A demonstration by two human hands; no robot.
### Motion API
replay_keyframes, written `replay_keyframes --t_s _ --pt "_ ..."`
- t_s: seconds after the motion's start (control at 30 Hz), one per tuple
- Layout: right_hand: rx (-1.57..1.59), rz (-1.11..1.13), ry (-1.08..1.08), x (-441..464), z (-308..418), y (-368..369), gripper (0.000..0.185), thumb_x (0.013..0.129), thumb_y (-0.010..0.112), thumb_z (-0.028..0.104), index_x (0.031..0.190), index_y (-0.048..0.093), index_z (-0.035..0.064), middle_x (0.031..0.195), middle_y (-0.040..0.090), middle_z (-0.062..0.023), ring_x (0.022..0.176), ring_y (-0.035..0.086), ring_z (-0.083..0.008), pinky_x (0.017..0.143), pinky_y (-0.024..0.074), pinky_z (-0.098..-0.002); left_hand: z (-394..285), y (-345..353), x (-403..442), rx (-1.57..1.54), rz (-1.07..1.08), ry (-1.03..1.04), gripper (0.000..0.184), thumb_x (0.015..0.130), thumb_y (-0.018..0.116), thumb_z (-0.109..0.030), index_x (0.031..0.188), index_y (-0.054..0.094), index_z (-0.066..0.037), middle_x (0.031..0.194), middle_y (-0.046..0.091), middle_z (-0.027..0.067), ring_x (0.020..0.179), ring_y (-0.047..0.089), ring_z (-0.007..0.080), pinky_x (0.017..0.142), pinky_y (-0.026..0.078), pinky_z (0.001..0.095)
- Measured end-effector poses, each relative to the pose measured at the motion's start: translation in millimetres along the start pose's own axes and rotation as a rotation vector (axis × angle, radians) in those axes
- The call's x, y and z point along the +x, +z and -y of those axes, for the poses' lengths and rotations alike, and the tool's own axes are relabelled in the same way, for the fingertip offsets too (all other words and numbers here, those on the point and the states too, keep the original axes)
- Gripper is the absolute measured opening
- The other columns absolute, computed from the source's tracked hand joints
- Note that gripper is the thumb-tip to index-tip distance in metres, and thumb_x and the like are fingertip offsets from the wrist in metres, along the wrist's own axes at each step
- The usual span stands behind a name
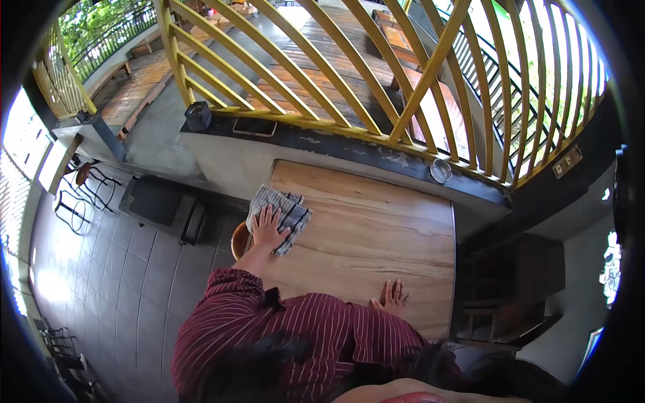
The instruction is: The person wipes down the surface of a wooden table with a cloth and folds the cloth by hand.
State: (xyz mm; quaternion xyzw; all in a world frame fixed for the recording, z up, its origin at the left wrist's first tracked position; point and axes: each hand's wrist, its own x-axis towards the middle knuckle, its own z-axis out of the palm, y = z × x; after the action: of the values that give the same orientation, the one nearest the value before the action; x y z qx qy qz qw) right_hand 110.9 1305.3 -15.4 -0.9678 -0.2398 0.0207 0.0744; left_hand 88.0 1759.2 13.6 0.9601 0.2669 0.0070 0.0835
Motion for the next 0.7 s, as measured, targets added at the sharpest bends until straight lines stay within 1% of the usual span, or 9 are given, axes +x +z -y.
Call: replay_keyframes --t_s 0.2,0.3,0.37,0.43,0.5,0.57,0.6,0.67,0.7 --pt "0.12 -0.022 0.014 4 20 -18 0.082 0.07 0.052 0.057 0.134 0.023 0.014 0.139 0.013 -0.0186 0.129 0.01 -0.0325 0.092 0.0018 -0.0645 5 2 -97 0.044 0.027 -0.023 0.072 0.076 0.04 -0.055 0.135 0.019 -0.019 0.142 0.01 0.0068 0.13 0.008 0.0251 0.102 0.001 0.0523" --pt "0.156 0.057 0.145 10 24 -27 0.082 0.069 0.058 0.046 0.134 0.021 0.0152 0.139 0.016 -0.0167 0.129 0.012 -0.0308 0.1 0.0098 -0.0552 -17 3 -130 0.023 0.026 -0.063 0.073 0.076 0.041 -0.055 0.135 0.018 -0.018 0.142 0.009 0.0079 0.13 0.006 0.0267 0.101 0.0 0.0539" --pt "0.496 -0.002 -0.077 17 9 -5 0.08 0.069 0.059 0.043 0.133 0.022 0.014 0.136 0.021 -0.018 0.128 0.017 -0.0323 0.1 0.0162 -0.049 -48 11 -151 0.007 0.043 -0.028 0.073 0.076 0.042 -0.055 0.135 0.018 -0.018 0.142 0.008 0.0087 0.13 0.004 0.0273 0.1 0.0 0.0549" --pt "0.413 -0.018 -0.213 11 23 -18 0.076 0.07 0.059 0.039 0.133 0.023 0.0131 0.135 0.023 -0.0179 0.125 0.022 -0.033 0.1 0.0202 -0.0452 -93 12 -175 0.008 0.133 0.064 0.074 0.075 0.043 -0.057 0.135 0.02 -0.019 0.142 0.007 0.0093 0.13 0.004 0.027 0.1 0.001 0.0555" --pt "0.338 -0.036 -0.354 5 26 -22 0.073 0.072 0.058 0.035 0.132 0.024 0.0123 0.134 0.025 -0.0178 0.123 0.026 -0.0337 0.1 0.0242 -0.0414 -143 11 -198 -0.051 0.227 0.199 0.064 0.08 0.042 -0.049 0.133 0.024 -0.019 0.141 0.011 0.0096 0.13 0.008 0.0282 0.099 0.002 0.0577" --pt "0.353 -0.017 -0.695 4 19 -16 0.069 0.073 0.057 0.033 0.131 0.027 0.0121 0.135 0.026 -0.0167 0.123 0.027 -0.0318 0.101 0.0221 -0.0437 -172 82 -219 0.227 -0.353 0.492 0.052 0.084 0.041 -0.036 0.131 0.028 -0.016 0.139 0.02 0.0102 0.128 0.019 0.0268 0.101 0.009 0.0528" --pt "0.353 -0.014 -0.72 1 13 -17 0.069 0.073 0.057 0.033 0.131 0.027 0.0121 0.135 0.026 -0.0167 0.123 0.027 -0.0318 0.101 0.0221 -0.0437 -186 83 -221 0.231 -0.359 0.467 0.052 0.084 0.041 -0.036 0.131 0.028 -0.016 0.139 0.02 0.0102 0.128 0.019 0.0268 0.101 0.009 0.0528" --pt "0.258 0.101 -0.854 -5 0 -16 0.064 0.074 0.056 0.031 0.13 0.029 0.0119 0.134 0.028 -0.016 0.123 0.027 -0.0319 0.101 0.0219 -0.0441 -204 80 -221 -0.289 0.415 0.574 0.055 0.081 0.047 -0.035 0.127 0.031 -0.012 0.136 0.023 0.0114 0.127 0.02 0.025 0.1 0.015 0.0517" --pt "0.255 0.105 -0.881 -5 -8 -15 0.064 0.074 0.056 0.031 0.13 0.029 0.0119 0.134 0.028 -0.016 0.123 0.027 -0.0319 0.101 0.0219 -0.0441 -203 75 -222 -0.293 0.401 0.551 0.055 0.081 0.047 -0.035 0.127 0.031 -0.012 0.136 0.023 0.0114 0.127 0.02 0.025 0.1 0.015 0.0517"
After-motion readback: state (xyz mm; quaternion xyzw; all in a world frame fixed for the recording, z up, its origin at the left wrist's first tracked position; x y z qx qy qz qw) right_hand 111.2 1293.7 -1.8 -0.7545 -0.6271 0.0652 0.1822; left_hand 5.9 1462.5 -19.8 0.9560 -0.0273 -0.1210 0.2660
